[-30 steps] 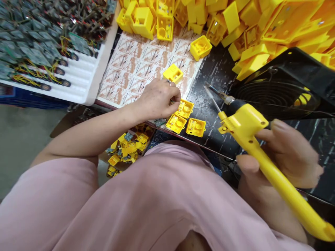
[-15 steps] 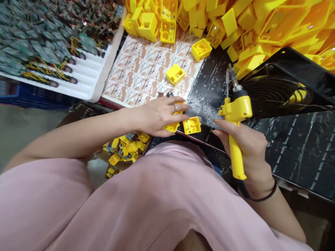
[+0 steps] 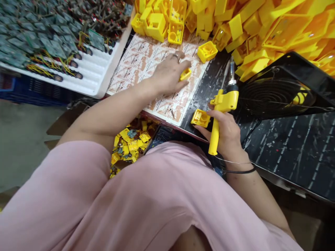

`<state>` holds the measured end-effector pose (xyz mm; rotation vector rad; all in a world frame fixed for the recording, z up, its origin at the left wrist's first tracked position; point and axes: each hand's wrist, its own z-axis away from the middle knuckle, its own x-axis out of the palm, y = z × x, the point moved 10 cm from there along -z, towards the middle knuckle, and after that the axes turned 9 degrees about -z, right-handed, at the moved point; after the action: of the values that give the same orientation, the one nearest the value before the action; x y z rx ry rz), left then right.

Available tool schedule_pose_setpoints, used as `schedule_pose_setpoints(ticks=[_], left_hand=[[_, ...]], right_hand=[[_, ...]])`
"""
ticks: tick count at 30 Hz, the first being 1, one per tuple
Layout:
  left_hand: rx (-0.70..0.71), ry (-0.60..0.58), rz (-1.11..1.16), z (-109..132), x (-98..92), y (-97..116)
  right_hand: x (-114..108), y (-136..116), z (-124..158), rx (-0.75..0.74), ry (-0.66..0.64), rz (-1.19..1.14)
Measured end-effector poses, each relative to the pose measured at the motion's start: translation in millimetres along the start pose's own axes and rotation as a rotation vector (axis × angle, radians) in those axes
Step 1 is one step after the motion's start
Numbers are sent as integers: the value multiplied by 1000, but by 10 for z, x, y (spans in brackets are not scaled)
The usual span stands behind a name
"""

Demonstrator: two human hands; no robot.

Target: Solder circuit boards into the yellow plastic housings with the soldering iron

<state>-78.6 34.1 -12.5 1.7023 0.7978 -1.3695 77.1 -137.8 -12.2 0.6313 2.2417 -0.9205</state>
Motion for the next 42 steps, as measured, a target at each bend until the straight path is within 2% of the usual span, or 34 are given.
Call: schedule_pose_setpoints(ticks=[2,4,7,9,11,14,16,18,21,23,27,30,33,35,36,39,41,42], left_hand=[[53,-14,11,-184,15,104],[150,-151,44,-228,68,247],[231,-416,89,-72,246,464],[237,-479,40,77,337,564],[162,-412,-89,182,310,530],[-10,-185,-240,332,5,310],[1,-109,-249,469,-160,237],[139,-145,-220,629,-164,300],[344,-276,-191,880,9,495],[325,-296,-227,928,102,536],[198,-264,-384,819,205,542],[94,-221,-452,742,162,516],[76,-285,-370,792,148,500],[120,-308,-263,830,124,480],[159,-283,-211,827,89,473],[391,-187,-111,808,12,573],[578,-237,-95,845,81,733],[619,-281,-94,849,133,793]], right_hand=[[-27,38,28,6,38,4],[-38,72,58,19,56,-29],[-47,112,90,44,77,-65],[-58,112,102,38,92,-57],[-54,107,109,24,91,-53],[-39,120,110,34,77,-58],[-33,128,102,50,67,-60],[-27,122,90,56,57,-71],[-11,110,77,53,41,-103],[0,108,79,49,36,-101],[11,111,97,42,37,-24],[2,95,99,32,52,11],[-3,74,92,14,59,26],[0,76,94,7,58,27],[0,79,99,5,58,26],[-31,96,125,6,80,26],[-72,104,143,-4,110,42],[-95,91,148,-31,129,59]])
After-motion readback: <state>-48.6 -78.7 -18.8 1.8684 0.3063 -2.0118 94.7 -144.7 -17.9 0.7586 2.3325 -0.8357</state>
